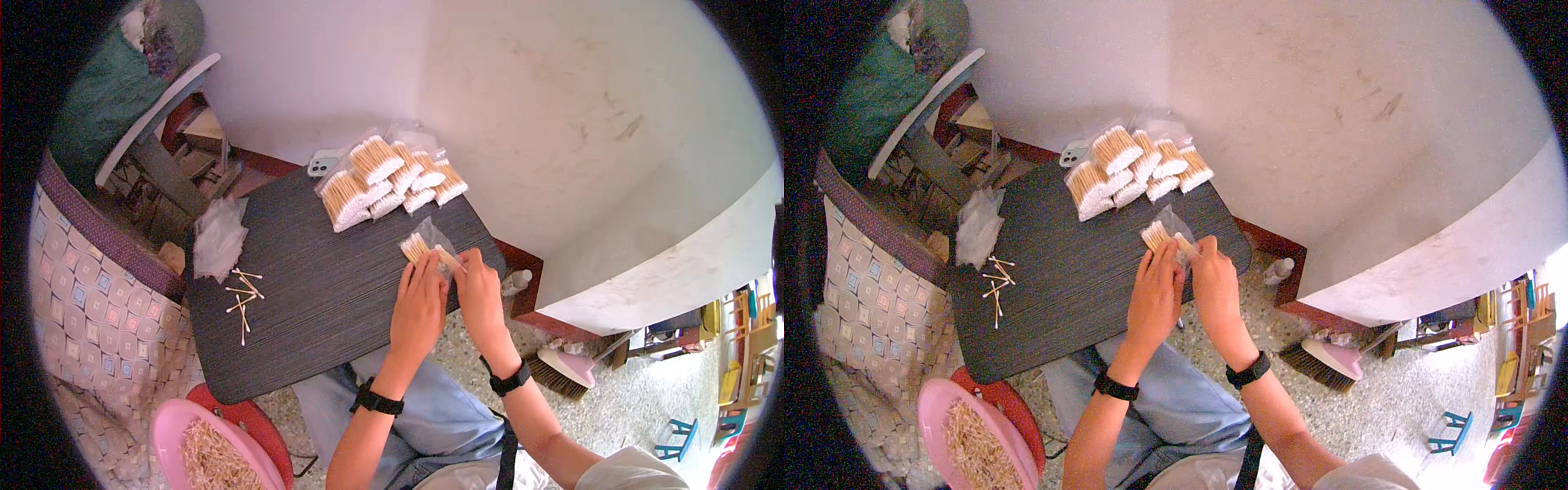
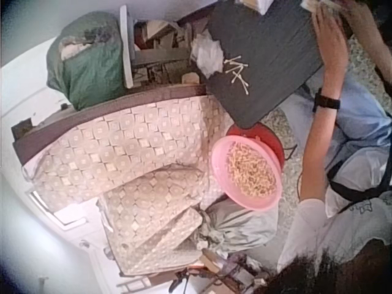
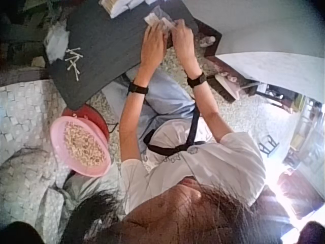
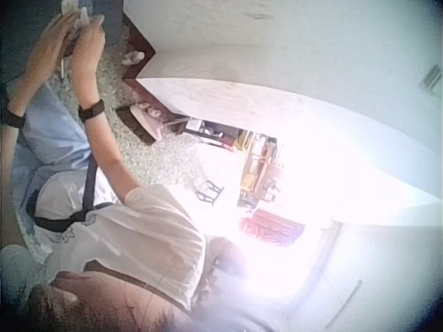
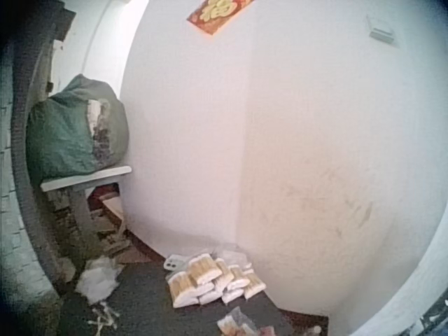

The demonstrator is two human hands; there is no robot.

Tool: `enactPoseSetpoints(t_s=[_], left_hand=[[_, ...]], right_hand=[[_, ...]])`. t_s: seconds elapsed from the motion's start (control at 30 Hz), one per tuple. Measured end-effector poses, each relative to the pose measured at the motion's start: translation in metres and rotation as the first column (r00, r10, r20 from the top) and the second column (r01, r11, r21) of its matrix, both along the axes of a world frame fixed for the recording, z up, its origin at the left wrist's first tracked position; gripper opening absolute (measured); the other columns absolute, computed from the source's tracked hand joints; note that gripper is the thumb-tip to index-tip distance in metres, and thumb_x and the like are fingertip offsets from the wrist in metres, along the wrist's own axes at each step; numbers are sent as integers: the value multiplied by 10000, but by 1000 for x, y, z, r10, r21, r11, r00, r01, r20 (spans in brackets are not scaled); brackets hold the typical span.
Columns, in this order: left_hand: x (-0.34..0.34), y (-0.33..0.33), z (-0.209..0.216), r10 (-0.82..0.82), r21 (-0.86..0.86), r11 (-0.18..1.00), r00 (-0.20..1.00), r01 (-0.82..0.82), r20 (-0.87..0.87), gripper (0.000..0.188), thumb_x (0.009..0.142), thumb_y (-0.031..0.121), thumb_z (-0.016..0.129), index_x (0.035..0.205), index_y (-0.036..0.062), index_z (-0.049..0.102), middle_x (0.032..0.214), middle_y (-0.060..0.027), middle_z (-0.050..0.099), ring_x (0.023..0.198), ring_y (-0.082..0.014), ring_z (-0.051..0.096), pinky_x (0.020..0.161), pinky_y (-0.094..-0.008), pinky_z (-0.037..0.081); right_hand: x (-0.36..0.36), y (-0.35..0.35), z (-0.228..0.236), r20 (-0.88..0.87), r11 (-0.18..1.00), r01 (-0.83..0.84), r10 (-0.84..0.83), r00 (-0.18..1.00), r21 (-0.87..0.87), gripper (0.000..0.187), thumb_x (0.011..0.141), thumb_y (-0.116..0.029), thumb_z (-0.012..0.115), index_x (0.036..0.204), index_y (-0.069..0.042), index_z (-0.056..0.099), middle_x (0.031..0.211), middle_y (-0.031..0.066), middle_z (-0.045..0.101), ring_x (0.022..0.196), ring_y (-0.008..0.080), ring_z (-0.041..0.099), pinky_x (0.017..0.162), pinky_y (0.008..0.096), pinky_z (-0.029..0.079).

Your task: The person gathers cotton swabs from a table, aligns them into a bundle by hand, and slides them into a small plastic bag. The person then repeats the process, gathering and aligning more cotton swabs on the table.

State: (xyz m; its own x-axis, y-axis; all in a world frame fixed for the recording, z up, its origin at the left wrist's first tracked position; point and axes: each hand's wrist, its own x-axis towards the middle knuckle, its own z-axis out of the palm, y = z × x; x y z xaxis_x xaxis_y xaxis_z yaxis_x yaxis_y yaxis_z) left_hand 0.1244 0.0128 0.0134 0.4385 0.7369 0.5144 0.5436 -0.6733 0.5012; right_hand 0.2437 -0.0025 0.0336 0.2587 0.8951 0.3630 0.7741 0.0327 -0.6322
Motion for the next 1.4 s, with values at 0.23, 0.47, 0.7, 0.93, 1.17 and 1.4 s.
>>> enactPoseSetpoints(t_s=[0.23,0.47,0.7,0.93,1.17,1.4], left_hand=[[1,-1,0,5,23,1000,996,-3,-85,476,917,97,492,1350,-36,348,1365,-172,436,1274,-348,392,1070,-461,302],[1,0,-7,6,12,1000,998,-5,-63,415,915,87,492,1300,-35,395,1378,-166,426,1283,-350,385,1067,-482,292],[0,1,-5,-6,-1,1000,997,6,-71,154,920,122,506,1021,7,488,1389,-162,421,1298,-324,382,1068,-489,288],[-1,1,-4,2,4,1000,998,-2,-70,104,925,126,497,954,31,469,1364,-177,457,1289,-327,396,1065,-486,291],[-1,1,-4,-8,6,1000,997,8,-71,90,922,117,497,945,39,459,1357,-175,469,1287,-330,400,1065,-484,291],[0,1,-5,-40,-24,999,998,39,-43,79,928,107,483,952,44,442,1378,-176,449,1278,-352,411,1061,-493,294]], right_hand=[[6,10,-2,222,977,-71,25,975,200,191,811,-15,593,991,6,533,792,166,550,715,333,585,618,387,502],[8,-6,-13,-478,994,52,0,878,95,183,736,39,681,900,21,601,870,139,611,680,216,616,611,303,503],[7,-1,-13,-192,980,13,26,981,198,96,761,19,661,846,24,616,856,128,623,707,270,624,643,336,502],[6,1,-9,-84,965,-46,70,994,259,110,751,23,649,857,27,624,880,136,611,771,306,620,687,362,504],[13,4,-14,-67,974,-46,62,996,221,112,753,17,662,858,18,627,883,128,607,767,291,623,675,358,503],[24,20,-13,-236,991,-42,71,969,127,111,753,3,676,854,26,638,821,122,615,667,215,594,598,305,474]])
